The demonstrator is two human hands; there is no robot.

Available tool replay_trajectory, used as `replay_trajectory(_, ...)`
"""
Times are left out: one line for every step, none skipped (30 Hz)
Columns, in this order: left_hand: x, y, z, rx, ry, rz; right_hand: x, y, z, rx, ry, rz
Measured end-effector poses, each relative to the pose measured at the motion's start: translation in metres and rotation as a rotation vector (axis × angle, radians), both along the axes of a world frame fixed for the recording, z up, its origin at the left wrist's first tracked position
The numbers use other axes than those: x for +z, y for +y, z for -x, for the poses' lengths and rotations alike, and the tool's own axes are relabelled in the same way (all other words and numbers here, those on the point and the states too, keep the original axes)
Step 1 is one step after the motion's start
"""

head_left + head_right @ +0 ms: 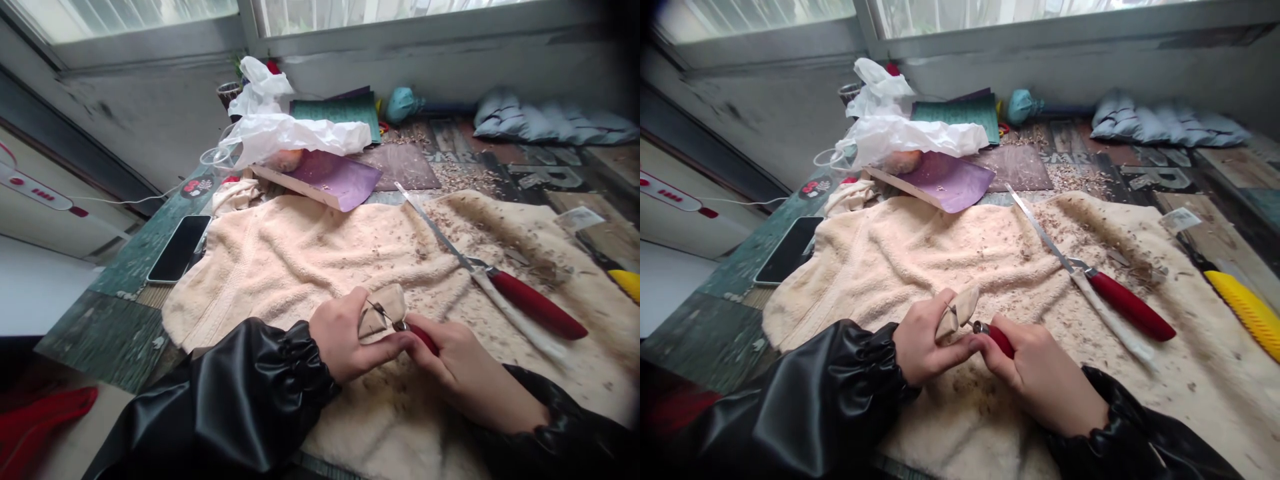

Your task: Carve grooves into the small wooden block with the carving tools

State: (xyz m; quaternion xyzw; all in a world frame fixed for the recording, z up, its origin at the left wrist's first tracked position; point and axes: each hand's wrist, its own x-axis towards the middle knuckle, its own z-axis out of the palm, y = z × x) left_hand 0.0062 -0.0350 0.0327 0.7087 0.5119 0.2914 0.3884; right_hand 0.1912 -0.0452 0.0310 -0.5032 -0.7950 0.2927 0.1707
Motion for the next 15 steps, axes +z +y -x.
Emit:
replay_trajectory(-0.001,0.000,0.000,0.003,0.020,0.004,-0.001,0.000,0.000,-0.014,-0.010,0.004)
replay_trajectory(-0.003,0.000,-0.001,0.007,0.043,0.007,-0.003,-0.001,0.001,-0.027,-0.024,0.003)
replay_trajectory(-0.004,0.000,-0.001,0.010,0.066,0.010,-0.004,-0.001,0.001,-0.037,-0.039,-0.001)
replay_trajectory(-0.006,0.000,-0.001,0.011,0.089,0.013,-0.006,-0.001,0.001,-0.046,-0.057,-0.006)
replay_trajectory(-0.008,0.000,-0.001,0.012,0.108,0.019,-0.007,-0.002,0.001,-0.059,-0.079,-0.016)
replay_trajectory(-0.009,0.000,-0.001,0.016,0.125,0.027,-0.009,-0.002,0.001,-0.072,-0.102,-0.025)
replay_trajectory(-0.010,0.001,-0.001,0.023,0.140,0.034,-0.010,-0.003,0.001,-0.087,-0.125,-0.038)
replay_trajectory(-0.011,0.001,-0.001,0.032,0.153,0.039,-0.010,-0.003,0.002,-0.100,-0.147,-0.053)
replay_trajectory(-0.011,0.000,-0.001,0.039,0.165,0.041,-0.011,-0.003,0.002,-0.111,-0.165,-0.072)
replay_trajectory(-0.011,0.000,-0.001,0.047,0.176,0.042,-0.011,-0.004,0.003,-0.120,-0.181,-0.096)
replay_trajectory(-0.011,0.000,-0.002,0.052,0.187,0.041,-0.011,-0.005,0.004,-0.131,-0.195,-0.126)
replay_trajectory(-0.010,0.000,-0.002,0.054,0.195,0.043,-0.011,-0.005,0.005,-0.144,-0.206,-0.157)
replay_trajectory(-0.010,0.000,-0.002,0.056,0.202,0.046,-0.011,-0.006,0.007,-0.158,-0.217,-0.191)
replay_trajectory(-0.009,0.000,-0.002,0.059,0.210,0.050,-0.011,-0.007,0.008,-0.174,-0.229,-0.224)
replay_trajectory(-0.008,0.000,-0.003,0.063,0.218,0.054,-0.012,-0.008,0.009,-0.191,-0.242,-0.256)
